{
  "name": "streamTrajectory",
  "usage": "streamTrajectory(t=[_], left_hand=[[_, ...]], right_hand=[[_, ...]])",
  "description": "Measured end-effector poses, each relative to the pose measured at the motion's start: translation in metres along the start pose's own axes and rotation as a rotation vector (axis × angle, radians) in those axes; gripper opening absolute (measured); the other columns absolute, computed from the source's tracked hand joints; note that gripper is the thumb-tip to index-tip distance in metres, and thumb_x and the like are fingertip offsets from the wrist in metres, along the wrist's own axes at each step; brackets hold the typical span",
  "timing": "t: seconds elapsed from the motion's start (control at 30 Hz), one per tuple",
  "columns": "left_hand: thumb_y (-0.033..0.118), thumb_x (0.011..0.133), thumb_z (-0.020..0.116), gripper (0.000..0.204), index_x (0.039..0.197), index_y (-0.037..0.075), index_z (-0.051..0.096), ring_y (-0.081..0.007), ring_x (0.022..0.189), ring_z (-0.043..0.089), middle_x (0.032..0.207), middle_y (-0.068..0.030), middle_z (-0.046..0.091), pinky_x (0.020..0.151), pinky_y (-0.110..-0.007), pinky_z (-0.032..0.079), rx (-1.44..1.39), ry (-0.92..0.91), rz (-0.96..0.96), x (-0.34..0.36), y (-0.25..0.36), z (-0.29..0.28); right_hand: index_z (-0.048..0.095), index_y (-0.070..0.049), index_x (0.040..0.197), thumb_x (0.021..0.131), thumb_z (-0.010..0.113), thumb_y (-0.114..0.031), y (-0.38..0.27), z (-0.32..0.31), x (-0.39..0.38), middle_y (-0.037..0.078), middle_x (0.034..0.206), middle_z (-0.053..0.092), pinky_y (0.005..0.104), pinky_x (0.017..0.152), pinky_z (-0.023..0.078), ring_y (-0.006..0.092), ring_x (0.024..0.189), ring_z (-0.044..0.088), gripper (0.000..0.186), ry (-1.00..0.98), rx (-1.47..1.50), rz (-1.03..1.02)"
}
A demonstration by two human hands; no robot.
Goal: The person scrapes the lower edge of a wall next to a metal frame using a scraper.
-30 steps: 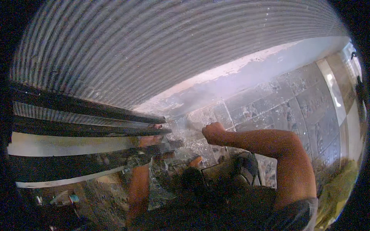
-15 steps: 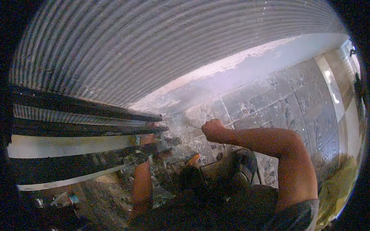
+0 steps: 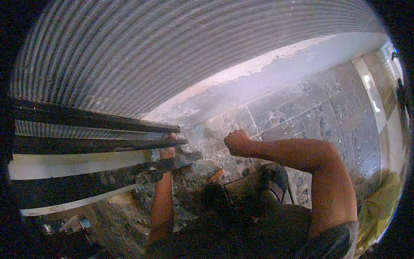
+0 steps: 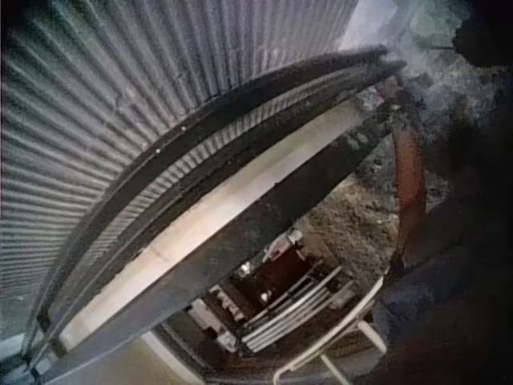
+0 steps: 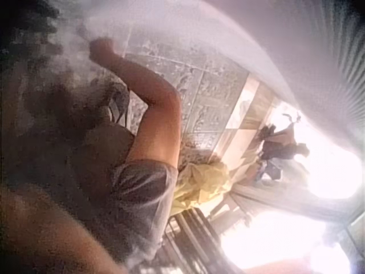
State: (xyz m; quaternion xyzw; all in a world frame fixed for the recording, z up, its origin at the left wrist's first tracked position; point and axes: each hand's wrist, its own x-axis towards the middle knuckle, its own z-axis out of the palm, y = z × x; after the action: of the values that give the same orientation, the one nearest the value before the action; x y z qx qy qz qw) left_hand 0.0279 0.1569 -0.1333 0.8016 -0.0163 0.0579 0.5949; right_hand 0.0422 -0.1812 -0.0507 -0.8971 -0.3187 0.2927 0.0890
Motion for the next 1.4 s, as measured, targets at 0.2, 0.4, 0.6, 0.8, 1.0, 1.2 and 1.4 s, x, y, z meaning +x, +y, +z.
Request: streamTrajectory(t=[0.2,0.4,0.6,0.8,1.0,1.2,1.4], left_hand=[[0.024,0.086,0.049,0.016,0.094,0.01,0.054,-0.0152,0.082,0.049,0.09,0.0,0.054,0.073,-0.032,0.042,0.131,-0.043,0.108,0.007,-0.012,-0.01],[0.025,0.086,0.048,0.019,0.097,0.01,0.052,-0.0145,0.091,0.05,0.093,-0.0007,0.053,0.078,-0.032,0.042,0.328,-0.153,0.139,0.001,0.012,-0.002],[0.027,0.087,0.047,0.022,0.1,0.009,0.051,-0.0156,0.086,0.049,0.091,-0.0022,0.052,0.077,-0.031,0.042,-0.244,-0.108,-0.07,-0.005,0.01,0.003],[0.027,0.087,0.047,0.022,0.099,0.009,0.051,-0.0154,0.08,0.048,0.089,-0.0029,0.052,0.074,-0.03,0.041,-0.576,-0.204,-0.277,0.003,-0.024,-0.014],[0.031,0.09,0.049,0.023,0.096,0.009,0.054,-0.0123,0.068,0.053,0.085,-0.0008,0.057,0.057,-0.031,0.047,-0.264,-0.158,-0.415,0.0,-0.013,-0.004],[0.03,0.089,0.05,0.022,0.096,0.009,0.055,-0.0124,0.074,0.055,0.086,-0.0022,0.058,0.057,-0.032,0.047,-0.514,-0.057,-0.411,-0.005,0.022,0.021],[0.029,0.089,0.05,0.022,0.097,0.009,0.055,-0.014,0.078,0.055,0.091,-0.0033,0.057,0.062,-0.032,0.047,-0.421,-0.02,-0.325,-0.009,0.023,0.035]], right_hand=[[0.063,-0.001,0.08,0.07,0.058,-0.013,0.0,0.0,-0.001,0.018,0.083,0.063,0.042,0.067,0.051,0.0304,0.079,0.063,0.016,0.013,-0.002,-0.02],[0.063,-0.002,0.08,0.069,0.058,-0.013,-0.002,0.0,-0.001,0.017,0.081,0.063,0.0422,0.065,0.051,0.0304,0.077,0.063,0.017,0.004,-0.014,0.001],[0.063,-0.002,0.079,0.069,0.059,-0.015,0.0,0.002,0.0,0.017,0.08,0.064,0.0421,0.064,0.051,0.0302,0.076,0.063,0.017,0.016,0.001,0.008],[0.059,-0.001,0.085,0.085,0.05,-0.027,0.002,0.002,0.0,0.016,0.071,0.061,0.0455,0.056,0.047,0.032,0.065,0.061,0.027,0.025,-0.035,-0.052],[0.063,-0.002,0.079,0.07,0.057,-0.015,0.0,0.001,0.002,0.017,0.08,0.063,0.0423,0.064,0.051,0.0305,0.075,0.063,0.017,0.01,-0.007,0.001],[0.063,-0.001,0.079,0.069,0.057,-0.015,-0.002,-0.001,0.004,0.018,0.08,0.063,0.042,0.065,0.051,0.03,0.076,0.063,0.018,0.019,0.01,-0.02],[0.061,-0.001,0.083,0.085,0.049,-0.027,-0.001,-0.002,0.007,0.018,0.071,0.062,0.0448,0.059,0.048,0.0325,0.067,0.062,0.028,-0.025,-0.02,-0.041]])
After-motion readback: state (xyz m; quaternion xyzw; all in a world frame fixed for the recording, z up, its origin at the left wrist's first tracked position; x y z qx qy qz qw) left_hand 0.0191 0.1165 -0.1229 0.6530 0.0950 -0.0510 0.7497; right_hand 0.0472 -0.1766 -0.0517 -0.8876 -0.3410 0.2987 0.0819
